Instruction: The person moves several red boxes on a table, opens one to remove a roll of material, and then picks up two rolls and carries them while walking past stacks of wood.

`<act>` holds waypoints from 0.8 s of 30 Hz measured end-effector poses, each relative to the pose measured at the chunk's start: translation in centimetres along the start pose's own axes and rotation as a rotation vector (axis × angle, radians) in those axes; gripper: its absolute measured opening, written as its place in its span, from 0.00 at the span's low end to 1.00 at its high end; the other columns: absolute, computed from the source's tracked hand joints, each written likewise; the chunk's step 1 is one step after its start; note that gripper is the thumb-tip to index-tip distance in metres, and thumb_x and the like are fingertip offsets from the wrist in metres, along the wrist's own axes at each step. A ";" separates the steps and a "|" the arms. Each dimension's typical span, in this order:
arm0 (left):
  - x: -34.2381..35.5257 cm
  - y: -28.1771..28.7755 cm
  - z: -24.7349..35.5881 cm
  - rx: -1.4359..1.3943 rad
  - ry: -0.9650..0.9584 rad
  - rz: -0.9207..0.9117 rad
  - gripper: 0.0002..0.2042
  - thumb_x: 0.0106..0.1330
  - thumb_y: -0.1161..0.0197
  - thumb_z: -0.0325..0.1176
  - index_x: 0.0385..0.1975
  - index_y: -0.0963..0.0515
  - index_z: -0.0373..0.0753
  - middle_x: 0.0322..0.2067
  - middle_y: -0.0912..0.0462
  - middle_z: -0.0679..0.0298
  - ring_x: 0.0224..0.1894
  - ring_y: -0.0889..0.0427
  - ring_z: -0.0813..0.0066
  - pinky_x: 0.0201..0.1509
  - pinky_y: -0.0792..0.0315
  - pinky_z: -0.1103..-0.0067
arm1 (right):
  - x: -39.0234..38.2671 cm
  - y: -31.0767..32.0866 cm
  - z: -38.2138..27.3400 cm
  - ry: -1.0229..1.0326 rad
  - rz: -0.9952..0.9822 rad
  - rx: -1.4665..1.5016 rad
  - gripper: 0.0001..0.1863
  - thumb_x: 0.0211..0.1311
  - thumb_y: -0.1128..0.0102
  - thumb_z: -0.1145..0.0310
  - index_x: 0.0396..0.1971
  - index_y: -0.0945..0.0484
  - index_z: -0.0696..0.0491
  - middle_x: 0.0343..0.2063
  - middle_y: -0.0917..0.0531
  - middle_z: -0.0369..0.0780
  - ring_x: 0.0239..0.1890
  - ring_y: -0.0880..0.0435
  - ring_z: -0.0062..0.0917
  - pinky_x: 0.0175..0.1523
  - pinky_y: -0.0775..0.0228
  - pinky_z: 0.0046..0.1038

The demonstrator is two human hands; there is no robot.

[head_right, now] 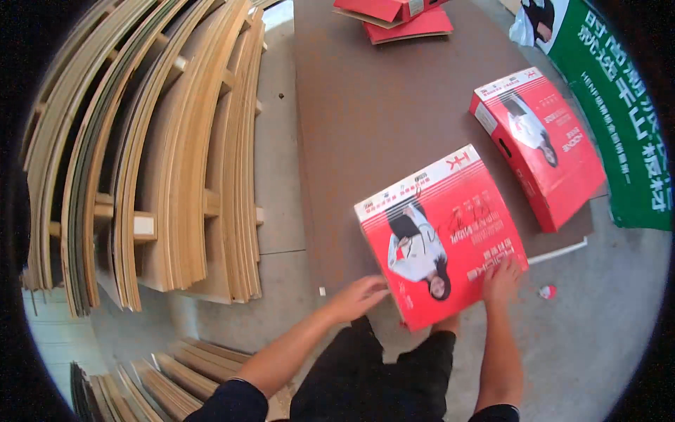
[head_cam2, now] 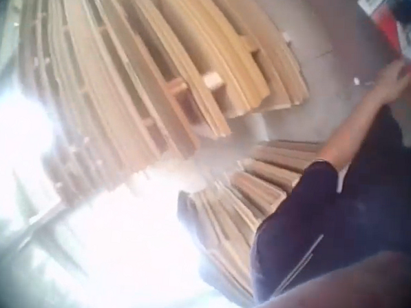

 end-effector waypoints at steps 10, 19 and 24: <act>-47.9 6.3 -39.8 -0.036 1.003 0.353 0.20 0.64 0.43 0.48 0.45 0.18 0.39 0.37 0.15 0.53 0.41 0.17 0.60 0.47 0.25 0.67 | -44.7 -18.1 18.5 -0.194 -0.863 0.031 0.23 0.58 0.44 0.54 0.46 0.19 0.55 0.55 0.23 0.50 0.62 0.29 0.43 0.64 0.37 0.42; -42.3 9.3 -31.7 0.129 0.572 0.683 0.22 0.67 0.44 0.50 0.45 0.22 0.35 0.39 0.16 0.50 0.44 0.19 0.52 0.52 0.26 0.63 | -26.9 -7.0 0.3 -0.543 -0.399 0.908 0.13 0.61 0.48 0.66 0.40 0.24 0.60 0.32 0.19 0.44 0.37 0.22 0.32 0.43 0.29 0.35; -36.0 19.7 -32.9 0.109 0.509 0.679 0.25 0.68 0.45 0.52 0.47 0.23 0.33 0.44 0.18 0.45 0.48 0.21 0.47 0.56 0.28 0.61 | -20.3 6.8 -19.0 -0.046 -0.154 1.007 0.15 0.64 0.45 0.63 0.46 0.22 0.54 0.36 0.19 0.37 0.37 0.22 0.21 0.36 0.30 0.24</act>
Point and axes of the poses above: each hand's wrist, its own x-axis towards the middle knuckle, its own y-axis out of the back of the hand, z = x × y, the point moved 7 cm from there along x, towards the middle knuckle
